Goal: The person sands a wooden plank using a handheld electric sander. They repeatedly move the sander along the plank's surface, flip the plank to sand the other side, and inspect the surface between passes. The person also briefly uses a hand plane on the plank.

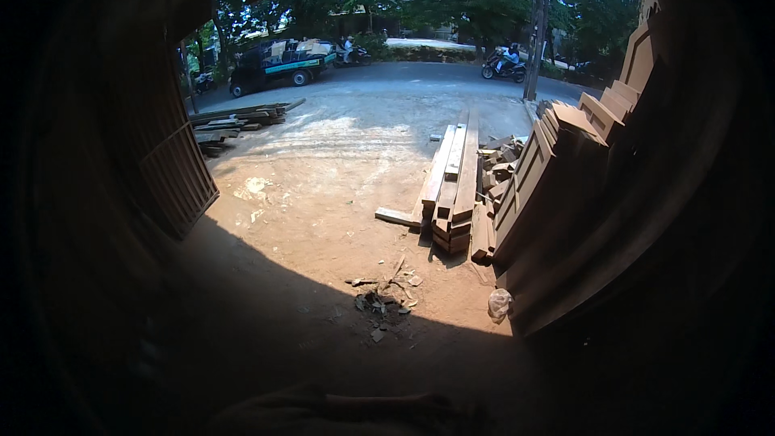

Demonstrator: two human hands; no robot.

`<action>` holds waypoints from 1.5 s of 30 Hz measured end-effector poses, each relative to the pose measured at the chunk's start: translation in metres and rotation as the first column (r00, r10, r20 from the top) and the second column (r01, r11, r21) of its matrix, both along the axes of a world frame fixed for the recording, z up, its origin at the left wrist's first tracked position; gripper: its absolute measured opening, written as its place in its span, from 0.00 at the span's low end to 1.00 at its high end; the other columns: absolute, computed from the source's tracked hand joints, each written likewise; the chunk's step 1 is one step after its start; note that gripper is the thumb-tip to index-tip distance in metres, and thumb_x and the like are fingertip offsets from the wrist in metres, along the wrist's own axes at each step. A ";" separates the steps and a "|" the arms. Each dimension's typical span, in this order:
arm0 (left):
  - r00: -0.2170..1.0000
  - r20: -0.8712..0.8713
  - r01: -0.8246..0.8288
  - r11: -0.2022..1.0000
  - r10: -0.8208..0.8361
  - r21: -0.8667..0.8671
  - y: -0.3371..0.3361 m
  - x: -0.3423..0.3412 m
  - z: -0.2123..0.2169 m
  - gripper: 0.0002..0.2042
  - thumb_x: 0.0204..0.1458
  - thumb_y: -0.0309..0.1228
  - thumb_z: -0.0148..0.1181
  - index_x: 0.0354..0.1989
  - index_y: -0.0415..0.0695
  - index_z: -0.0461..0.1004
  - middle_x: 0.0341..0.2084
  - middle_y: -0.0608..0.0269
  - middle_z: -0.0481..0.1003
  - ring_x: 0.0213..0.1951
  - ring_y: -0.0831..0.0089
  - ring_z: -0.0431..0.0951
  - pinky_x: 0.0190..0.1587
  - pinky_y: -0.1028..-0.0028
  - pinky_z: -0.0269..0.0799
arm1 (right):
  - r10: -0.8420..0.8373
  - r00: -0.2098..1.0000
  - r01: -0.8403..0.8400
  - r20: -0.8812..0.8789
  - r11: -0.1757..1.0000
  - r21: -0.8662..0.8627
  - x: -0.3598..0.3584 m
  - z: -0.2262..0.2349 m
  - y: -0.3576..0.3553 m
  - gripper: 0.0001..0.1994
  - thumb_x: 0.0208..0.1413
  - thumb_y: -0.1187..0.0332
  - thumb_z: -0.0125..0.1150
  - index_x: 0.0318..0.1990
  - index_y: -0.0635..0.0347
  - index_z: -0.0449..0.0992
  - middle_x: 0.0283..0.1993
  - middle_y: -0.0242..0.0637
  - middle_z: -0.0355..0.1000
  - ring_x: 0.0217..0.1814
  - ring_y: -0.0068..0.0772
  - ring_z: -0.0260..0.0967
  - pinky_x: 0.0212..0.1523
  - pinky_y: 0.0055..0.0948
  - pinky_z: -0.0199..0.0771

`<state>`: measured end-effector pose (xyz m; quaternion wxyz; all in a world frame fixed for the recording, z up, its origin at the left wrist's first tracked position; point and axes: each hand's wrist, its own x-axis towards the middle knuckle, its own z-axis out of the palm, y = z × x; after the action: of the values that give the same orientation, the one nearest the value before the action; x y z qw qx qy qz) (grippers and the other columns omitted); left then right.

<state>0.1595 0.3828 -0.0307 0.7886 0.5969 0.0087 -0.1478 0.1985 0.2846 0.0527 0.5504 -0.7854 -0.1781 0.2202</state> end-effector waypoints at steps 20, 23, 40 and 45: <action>0.912 -0.352 -0.168 0.974 0.211 0.151 0.069 0.127 -0.092 0.20 0.62 0.47 0.67 0.53 0.45 0.80 0.41 0.65 0.82 0.41 0.74 0.82 0.41 0.69 0.80 | -0.241 0.962 0.245 -0.129 0.969 0.020 0.176 -0.004 -0.039 0.40 0.67 0.47 0.58 0.76 0.65 0.55 0.65 0.56 0.69 0.57 0.49 0.79 0.59 0.40 0.78; 0.878 -0.367 -0.257 0.949 0.308 0.182 0.051 0.143 -0.074 0.20 0.62 0.48 0.67 0.52 0.46 0.80 0.41 0.66 0.82 0.43 0.75 0.82 0.41 0.68 0.80 | -0.246 0.962 0.253 -0.115 0.966 0.054 0.203 -0.003 -0.063 0.39 0.68 0.48 0.58 0.76 0.65 0.55 0.66 0.55 0.69 0.57 0.49 0.79 0.59 0.39 0.78; 0.943 -0.087 0.329 0.941 -0.322 0.082 -0.074 0.302 -0.115 0.13 0.64 0.33 0.65 0.52 0.40 0.80 0.45 0.57 0.83 0.43 0.68 0.84 0.45 0.68 0.80 | -0.835 0.520 0.826 -0.180 0.437 0.356 0.230 0.031 -0.248 0.37 0.70 0.50 0.56 0.76 0.66 0.55 0.67 0.53 0.69 0.56 0.48 0.79 0.58 0.38 0.78; 0.669 -0.174 0.740 0.625 -0.723 0.251 -0.133 0.373 -0.079 0.10 0.64 0.27 0.62 0.50 0.39 0.80 0.48 0.53 0.81 0.45 0.70 0.84 0.47 0.70 0.80 | -0.907 0.347 0.855 -0.240 0.201 0.477 0.229 0.046 -0.235 0.36 0.70 0.51 0.56 0.76 0.66 0.55 0.67 0.53 0.69 0.56 0.47 0.79 0.58 0.37 0.78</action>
<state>0.5329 0.2497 -0.1096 0.5594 0.6569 -0.1899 -0.4685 0.4278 0.0501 0.0992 0.7583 -0.5682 0.2234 -0.2286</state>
